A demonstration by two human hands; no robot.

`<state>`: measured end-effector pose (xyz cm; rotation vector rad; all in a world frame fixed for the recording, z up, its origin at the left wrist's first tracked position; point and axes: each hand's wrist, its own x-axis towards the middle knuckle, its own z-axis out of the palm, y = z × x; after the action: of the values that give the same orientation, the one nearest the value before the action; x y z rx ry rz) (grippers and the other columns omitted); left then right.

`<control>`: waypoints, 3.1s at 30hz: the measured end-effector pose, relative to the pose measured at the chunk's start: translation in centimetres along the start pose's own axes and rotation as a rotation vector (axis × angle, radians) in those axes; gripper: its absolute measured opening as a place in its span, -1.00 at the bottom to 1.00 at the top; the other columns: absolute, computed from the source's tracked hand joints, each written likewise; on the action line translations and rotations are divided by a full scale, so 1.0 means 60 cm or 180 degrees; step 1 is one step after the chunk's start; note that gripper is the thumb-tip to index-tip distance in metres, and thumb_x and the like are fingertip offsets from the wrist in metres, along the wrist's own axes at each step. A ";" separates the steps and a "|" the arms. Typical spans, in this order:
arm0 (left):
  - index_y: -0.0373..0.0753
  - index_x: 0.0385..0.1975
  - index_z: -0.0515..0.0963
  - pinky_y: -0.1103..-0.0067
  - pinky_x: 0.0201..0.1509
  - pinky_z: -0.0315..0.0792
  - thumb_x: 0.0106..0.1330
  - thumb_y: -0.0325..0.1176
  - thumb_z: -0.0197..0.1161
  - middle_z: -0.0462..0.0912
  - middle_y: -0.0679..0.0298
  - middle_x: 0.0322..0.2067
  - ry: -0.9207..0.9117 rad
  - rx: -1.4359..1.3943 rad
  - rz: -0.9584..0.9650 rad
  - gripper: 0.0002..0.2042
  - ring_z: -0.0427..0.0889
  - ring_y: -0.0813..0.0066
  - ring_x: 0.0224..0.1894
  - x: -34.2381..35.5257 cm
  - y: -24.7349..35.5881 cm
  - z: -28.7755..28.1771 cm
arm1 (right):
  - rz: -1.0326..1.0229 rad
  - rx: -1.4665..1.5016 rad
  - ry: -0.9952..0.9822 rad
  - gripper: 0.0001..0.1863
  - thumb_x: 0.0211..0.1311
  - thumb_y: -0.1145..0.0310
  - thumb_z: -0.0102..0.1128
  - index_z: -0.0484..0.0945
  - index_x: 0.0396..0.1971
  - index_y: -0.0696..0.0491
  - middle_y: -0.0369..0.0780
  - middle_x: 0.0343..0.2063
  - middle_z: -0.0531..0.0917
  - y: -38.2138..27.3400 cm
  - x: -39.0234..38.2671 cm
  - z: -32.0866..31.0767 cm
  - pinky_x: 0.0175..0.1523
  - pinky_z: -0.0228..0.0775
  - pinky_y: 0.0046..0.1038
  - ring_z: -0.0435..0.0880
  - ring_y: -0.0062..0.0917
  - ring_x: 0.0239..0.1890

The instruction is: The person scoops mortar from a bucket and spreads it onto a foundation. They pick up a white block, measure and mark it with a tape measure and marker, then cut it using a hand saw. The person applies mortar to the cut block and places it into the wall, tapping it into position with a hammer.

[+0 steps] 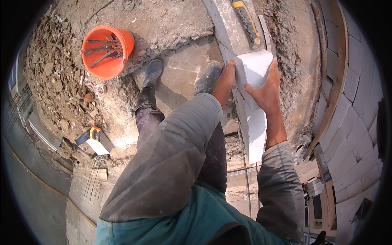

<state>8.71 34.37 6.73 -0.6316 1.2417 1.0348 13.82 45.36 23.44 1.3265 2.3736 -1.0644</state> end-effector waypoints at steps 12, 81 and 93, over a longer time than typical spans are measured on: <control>-0.44 0.28 0.32 0.35 0.40 0.16 0.41 0.16 -0.27 0.35 -0.28 0.27 0.0233 0.0674 0.0523 -0.26 0.31 -0.14 0.36 0.031 0.002 -0.004 | 0.0038 -0.0458 -0.0071 0.37 -0.28 0.21 0.59 -0.22 0.44 0.34 0.23 0.26 0.22 0.036 0.034 0.052 0.45 0.07 -0.19 0.22 0.04 0.33; -0.41 -0.04 0.35 0.51 -0.55 0.71 0.46 -0.31 0.05 0.50 0.10 -0.26 0.0355 0.1889 0.0722 -0.73 0.61 0.36 -0.32 -0.157 0.046 0.043 | 0.1182 0.1467 0.0120 -0.35 0.44 -0.04 0.02 0.37 0.21 0.26 0.08 -0.39 0.65 0.261 -0.083 -0.018 -0.12 0.47 -0.16 0.65 -0.11 -0.31; -0.47 -0.21 0.36 0.37 -0.39 0.78 0.51 -0.27 -0.02 0.52 0.00 -0.21 0.0378 0.2279 0.0709 -0.71 0.68 0.23 -0.23 -0.167 0.063 0.049 | 0.0702 0.1843 0.0110 -0.48 0.35 0.10 0.19 0.43 0.08 0.22 0.03 -0.33 0.67 0.244 -0.133 -0.020 -0.24 0.50 -0.26 0.68 -0.10 -0.36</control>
<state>6.74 35.66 17.59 0.0023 1.6893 0.6584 30.38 45.84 21.24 1.7421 1.9418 -1.7427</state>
